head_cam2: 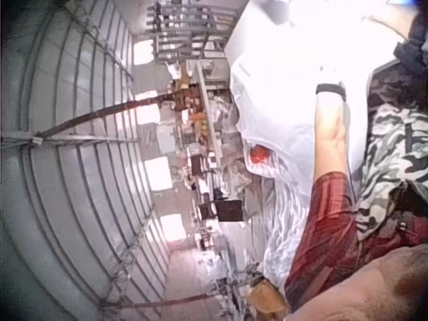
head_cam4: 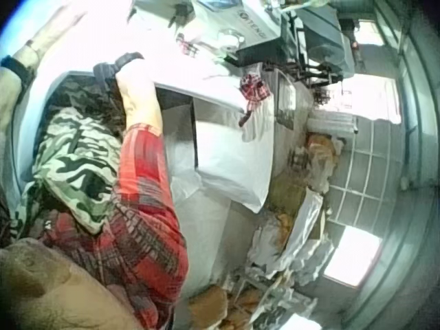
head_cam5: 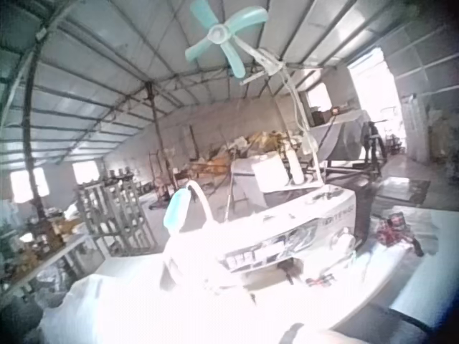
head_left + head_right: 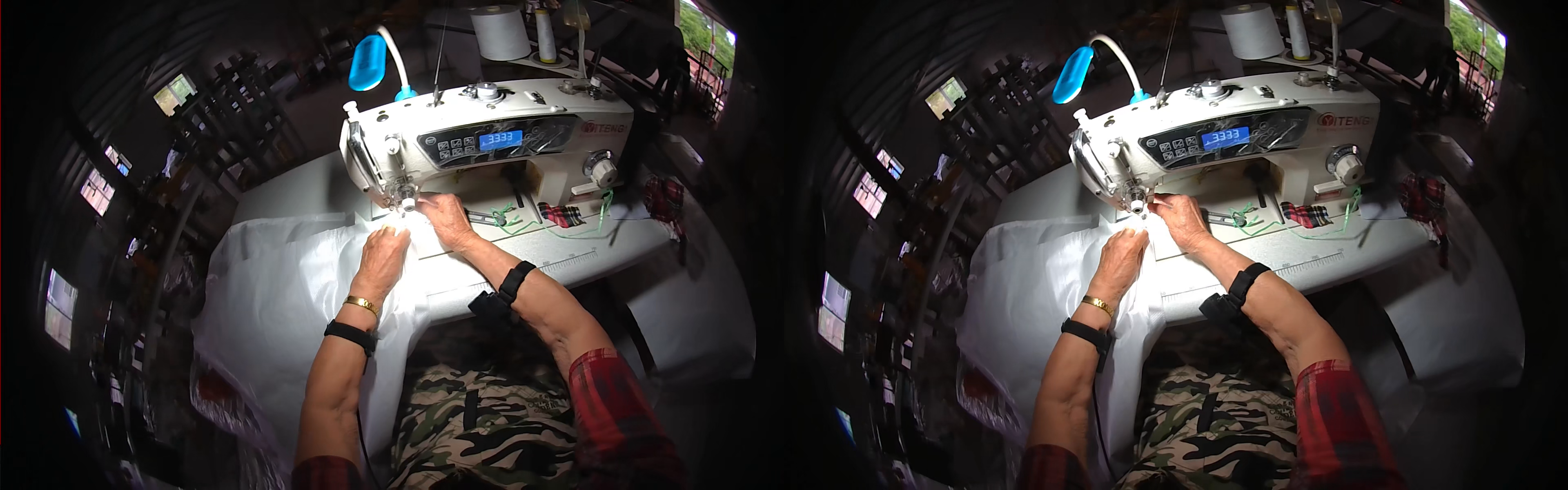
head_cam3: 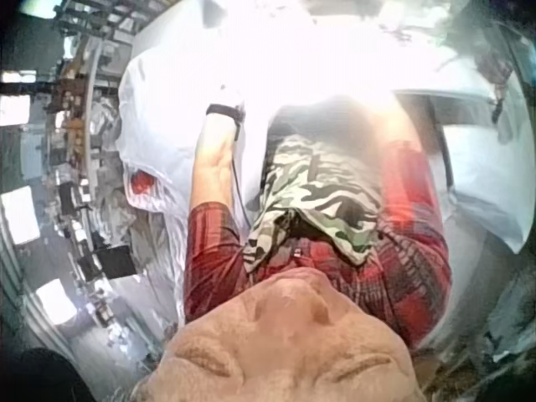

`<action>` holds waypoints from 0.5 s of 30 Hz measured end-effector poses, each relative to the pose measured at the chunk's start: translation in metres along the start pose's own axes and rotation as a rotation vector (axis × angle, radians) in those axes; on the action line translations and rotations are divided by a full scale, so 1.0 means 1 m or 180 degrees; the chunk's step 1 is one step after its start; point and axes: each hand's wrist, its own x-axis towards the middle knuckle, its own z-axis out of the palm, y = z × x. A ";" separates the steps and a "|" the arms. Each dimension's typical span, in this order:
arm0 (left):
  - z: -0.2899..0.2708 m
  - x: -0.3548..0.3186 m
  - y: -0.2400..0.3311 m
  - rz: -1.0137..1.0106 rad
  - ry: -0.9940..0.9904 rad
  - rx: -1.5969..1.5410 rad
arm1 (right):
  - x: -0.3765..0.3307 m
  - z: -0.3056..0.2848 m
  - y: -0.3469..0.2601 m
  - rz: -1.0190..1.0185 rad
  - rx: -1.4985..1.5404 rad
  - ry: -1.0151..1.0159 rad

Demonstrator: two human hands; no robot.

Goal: Sewing the edges of large white plastic sheets using an industrial sewing machine in a workshop environment.

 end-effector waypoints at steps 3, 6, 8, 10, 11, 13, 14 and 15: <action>-0.002 -0.005 0.002 0.0062 0.0096 -0.0101 | 0.001 -0.002 -0.003 0.0069 -0.0061 -0.0097; -0.006 -0.010 0.009 0.0029 0.0021 -0.0129 | 0.001 -0.004 -0.001 -0.0093 0.0084 -0.0087; -0.009 -0.017 0.011 -0.0011 -0.0029 -0.0094 | 0.000 -0.004 -0.003 0.0028 0.0019 -0.0071; -0.013 -0.019 0.014 0.0021 -0.0075 -0.0106 | 0.002 -0.004 0.000 0.0004 -0.0011 -0.0083; -0.013 -0.019 0.012 0.0008 -0.0073 -0.0101 | 0.002 -0.005 0.003 -0.0021 -0.0133 -0.0080; -0.013 -0.022 0.006 0.0050 0.0006 -0.0300 | 0.002 -0.005 0.003 -0.0048 -0.0244 -0.0111; -0.012 -0.020 0.003 0.0028 0.0007 -0.0296 | 0.004 -0.007 0.003 -0.0108 -0.0322 -0.0158; -0.012 -0.019 0.002 0.0005 -0.0039 -0.0226 | 0.003 -0.006 0.004 -0.0159 -0.0399 -0.0204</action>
